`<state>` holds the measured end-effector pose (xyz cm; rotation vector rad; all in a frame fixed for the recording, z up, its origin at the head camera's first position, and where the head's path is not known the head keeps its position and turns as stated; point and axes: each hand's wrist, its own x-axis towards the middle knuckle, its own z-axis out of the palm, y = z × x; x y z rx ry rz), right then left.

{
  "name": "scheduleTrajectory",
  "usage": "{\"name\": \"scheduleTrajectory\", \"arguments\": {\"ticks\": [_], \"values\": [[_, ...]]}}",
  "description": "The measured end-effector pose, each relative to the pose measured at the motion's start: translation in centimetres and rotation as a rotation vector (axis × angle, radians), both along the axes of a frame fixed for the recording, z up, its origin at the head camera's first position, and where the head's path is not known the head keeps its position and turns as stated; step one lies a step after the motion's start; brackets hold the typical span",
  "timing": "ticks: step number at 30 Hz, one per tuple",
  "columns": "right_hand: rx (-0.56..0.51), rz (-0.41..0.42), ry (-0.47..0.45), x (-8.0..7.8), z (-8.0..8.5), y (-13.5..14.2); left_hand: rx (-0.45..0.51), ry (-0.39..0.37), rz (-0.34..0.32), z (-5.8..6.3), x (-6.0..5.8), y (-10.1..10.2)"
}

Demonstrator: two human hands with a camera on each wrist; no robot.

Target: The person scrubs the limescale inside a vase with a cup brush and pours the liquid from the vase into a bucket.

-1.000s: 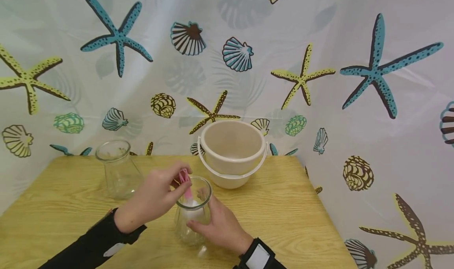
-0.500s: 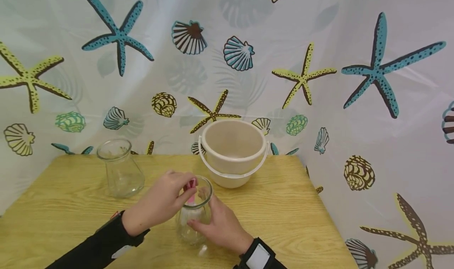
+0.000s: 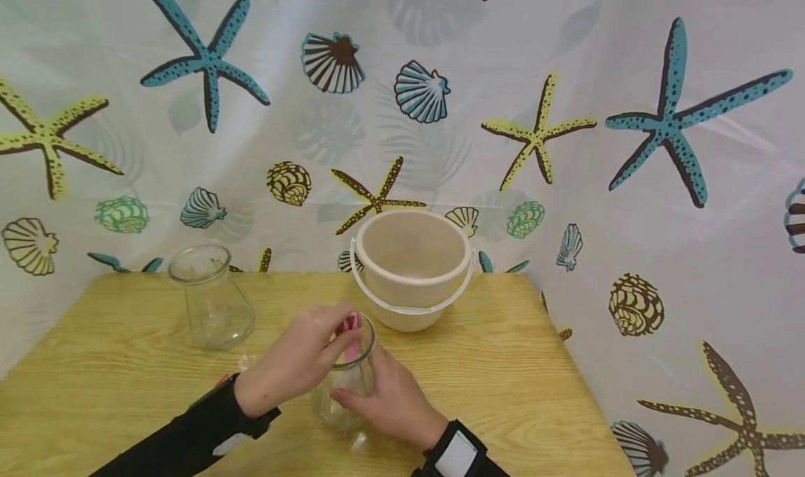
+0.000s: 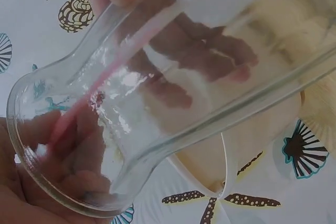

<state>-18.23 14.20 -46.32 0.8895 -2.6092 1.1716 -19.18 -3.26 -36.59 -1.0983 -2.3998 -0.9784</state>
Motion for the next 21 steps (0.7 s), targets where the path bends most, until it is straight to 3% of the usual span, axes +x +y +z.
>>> {"name": "scheduleTrajectory", "arguments": {"ticks": [6,14,21], "values": [[-0.004,0.002,0.002,-0.1,-0.1,0.0,-0.052,0.004,-0.005,0.1,0.7,-0.3],[0.003,-0.004,-0.012,0.0,0.0,-0.1,-0.217,0.174,0.129,1.0,1.5,-1.4],[0.006,-0.015,0.008,-0.2,-0.2,-0.2,-0.210,0.181,0.168,1.1,1.2,-1.9]]}}
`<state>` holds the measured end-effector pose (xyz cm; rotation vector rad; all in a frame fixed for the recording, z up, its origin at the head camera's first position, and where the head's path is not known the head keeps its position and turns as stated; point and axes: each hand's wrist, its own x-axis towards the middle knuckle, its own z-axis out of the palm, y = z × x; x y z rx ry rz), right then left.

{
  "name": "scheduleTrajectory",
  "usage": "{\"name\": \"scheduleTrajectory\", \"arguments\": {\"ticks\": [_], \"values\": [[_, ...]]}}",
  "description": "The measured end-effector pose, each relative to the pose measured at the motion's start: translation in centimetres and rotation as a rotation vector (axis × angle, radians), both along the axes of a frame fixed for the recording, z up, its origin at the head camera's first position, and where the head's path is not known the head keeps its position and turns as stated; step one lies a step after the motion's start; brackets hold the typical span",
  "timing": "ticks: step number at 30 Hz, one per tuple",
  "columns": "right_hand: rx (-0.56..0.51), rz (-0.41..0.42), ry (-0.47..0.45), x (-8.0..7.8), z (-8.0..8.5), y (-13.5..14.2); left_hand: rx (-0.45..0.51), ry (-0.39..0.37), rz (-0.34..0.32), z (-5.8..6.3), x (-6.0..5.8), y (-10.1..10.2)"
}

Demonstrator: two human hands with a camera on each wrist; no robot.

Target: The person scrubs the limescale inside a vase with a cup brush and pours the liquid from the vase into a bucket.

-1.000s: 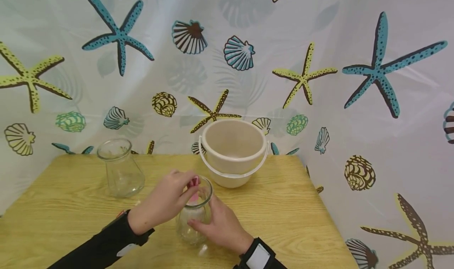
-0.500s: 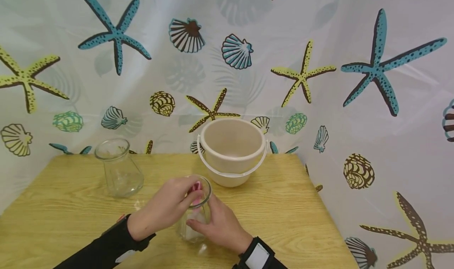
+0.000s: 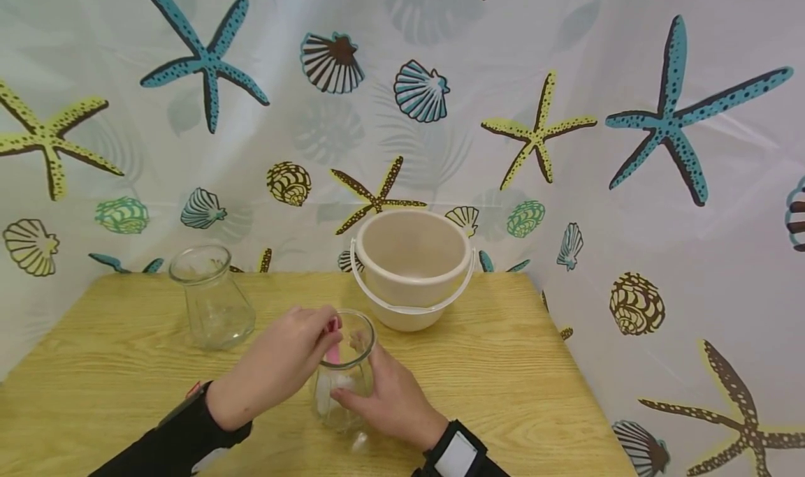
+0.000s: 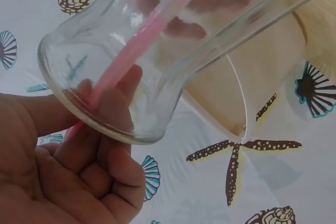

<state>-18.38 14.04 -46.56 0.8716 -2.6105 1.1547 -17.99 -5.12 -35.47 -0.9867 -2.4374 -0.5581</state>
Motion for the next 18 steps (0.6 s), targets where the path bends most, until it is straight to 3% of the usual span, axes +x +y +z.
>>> {"name": "scheduleTrajectory", "arguments": {"ticks": [7,18], "values": [[-0.010,-0.005,0.012,0.0,-0.1,-0.1,0.042,0.055,-0.013,-0.8,-1.0,0.4],[0.001,-0.003,-0.003,0.2,-0.2,0.3,0.168,-0.054,-0.080,-1.0,-1.2,2.4]]}}
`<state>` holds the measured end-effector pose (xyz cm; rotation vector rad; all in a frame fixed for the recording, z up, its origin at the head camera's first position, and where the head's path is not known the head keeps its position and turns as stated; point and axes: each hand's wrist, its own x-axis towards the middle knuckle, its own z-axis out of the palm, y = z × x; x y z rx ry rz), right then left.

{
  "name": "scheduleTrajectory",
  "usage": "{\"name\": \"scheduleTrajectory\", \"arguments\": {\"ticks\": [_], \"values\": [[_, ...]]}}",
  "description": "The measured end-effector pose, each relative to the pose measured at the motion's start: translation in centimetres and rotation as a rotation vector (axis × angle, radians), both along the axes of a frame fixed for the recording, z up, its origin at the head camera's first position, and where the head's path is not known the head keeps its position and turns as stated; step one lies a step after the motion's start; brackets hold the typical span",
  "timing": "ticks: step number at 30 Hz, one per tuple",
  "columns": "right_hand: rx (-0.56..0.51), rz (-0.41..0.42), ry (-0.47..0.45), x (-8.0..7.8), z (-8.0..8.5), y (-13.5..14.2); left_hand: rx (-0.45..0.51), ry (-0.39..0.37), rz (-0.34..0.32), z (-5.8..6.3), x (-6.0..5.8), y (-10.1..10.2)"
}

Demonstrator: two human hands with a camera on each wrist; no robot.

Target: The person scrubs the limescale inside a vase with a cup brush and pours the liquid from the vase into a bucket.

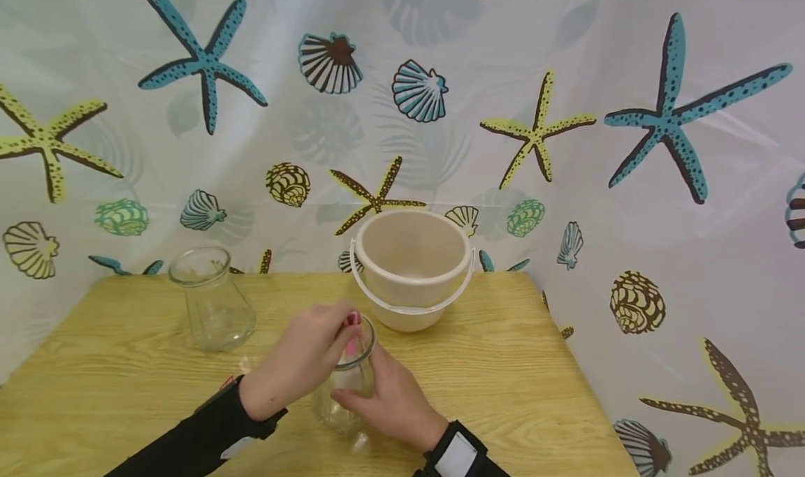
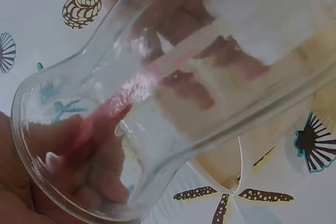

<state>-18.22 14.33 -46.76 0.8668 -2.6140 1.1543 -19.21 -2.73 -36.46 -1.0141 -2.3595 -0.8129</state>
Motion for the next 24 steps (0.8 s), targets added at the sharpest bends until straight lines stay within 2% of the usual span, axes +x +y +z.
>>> {"name": "scheduleTrajectory", "arguments": {"ticks": [6,13,17,20,24], "values": [[0.004,-0.008,-0.009,0.0,0.1,0.0,0.007,-0.068,-0.015,0.2,0.6,0.3],[0.002,-0.008,0.010,-0.1,0.4,0.1,-0.024,-0.081,-0.046,0.6,1.3,-0.2],[-0.005,0.005,-0.008,0.0,0.3,0.1,-0.043,-0.113,-0.053,0.8,1.6,-0.8],[-0.009,0.013,-0.026,0.0,0.3,0.0,-0.056,-0.129,-0.032,0.9,1.9,-1.5],[-0.009,0.014,-0.035,0.0,0.4,-0.1,-0.079,-0.091,-0.002,0.8,2.0,-2.0]]}}
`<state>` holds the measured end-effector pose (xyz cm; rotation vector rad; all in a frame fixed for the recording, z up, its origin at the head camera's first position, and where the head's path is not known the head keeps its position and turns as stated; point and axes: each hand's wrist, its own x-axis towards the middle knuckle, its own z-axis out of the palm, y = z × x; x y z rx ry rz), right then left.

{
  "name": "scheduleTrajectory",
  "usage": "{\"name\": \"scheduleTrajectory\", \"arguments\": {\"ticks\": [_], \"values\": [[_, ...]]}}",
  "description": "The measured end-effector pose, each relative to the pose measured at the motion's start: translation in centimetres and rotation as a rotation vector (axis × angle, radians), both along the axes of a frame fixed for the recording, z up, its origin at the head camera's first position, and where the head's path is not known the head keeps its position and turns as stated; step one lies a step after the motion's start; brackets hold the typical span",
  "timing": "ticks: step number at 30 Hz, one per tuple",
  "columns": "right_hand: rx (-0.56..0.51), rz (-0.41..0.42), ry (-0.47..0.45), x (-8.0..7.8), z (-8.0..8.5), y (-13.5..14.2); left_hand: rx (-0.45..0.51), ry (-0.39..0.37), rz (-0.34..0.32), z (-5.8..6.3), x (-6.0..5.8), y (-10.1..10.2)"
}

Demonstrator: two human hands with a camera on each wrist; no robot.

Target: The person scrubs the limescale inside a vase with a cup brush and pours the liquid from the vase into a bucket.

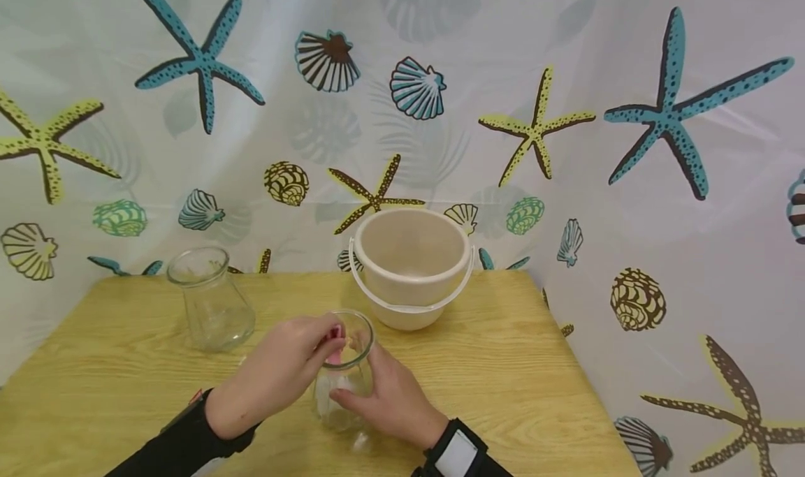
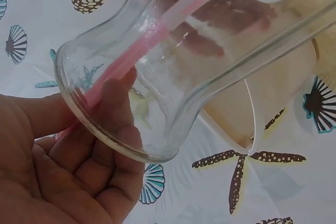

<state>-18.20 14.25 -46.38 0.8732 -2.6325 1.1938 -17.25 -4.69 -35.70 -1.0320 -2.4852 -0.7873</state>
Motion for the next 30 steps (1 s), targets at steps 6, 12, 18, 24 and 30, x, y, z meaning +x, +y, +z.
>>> {"name": "scheduleTrajectory", "arguments": {"ticks": [6,12,18,24,30], "values": [[-0.002,-0.003,0.027,-0.2,0.0,0.0,-0.015,0.134,0.036,-0.3,-0.5,0.1],[0.002,-0.006,0.037,-0.2,-0.2,0.0,-0.001,0.165,0.035,-1.0,-1.3,0.5],[0.016,-0.015,0.050,-0.1,-0.3,-0.1,0.007,0.156,0.018,-1.2,-1.8,1.0],[0.014,-0.020,0.041,-0.1,-0.4,0.0,0.020,0.120,0.013,-1.1,-1.6,1.6],[0.017,-0.027,0.039,0.0,-0.5,-0.1,0.030,0.104,0.001,-0.8,-1.3,2.3]]}}
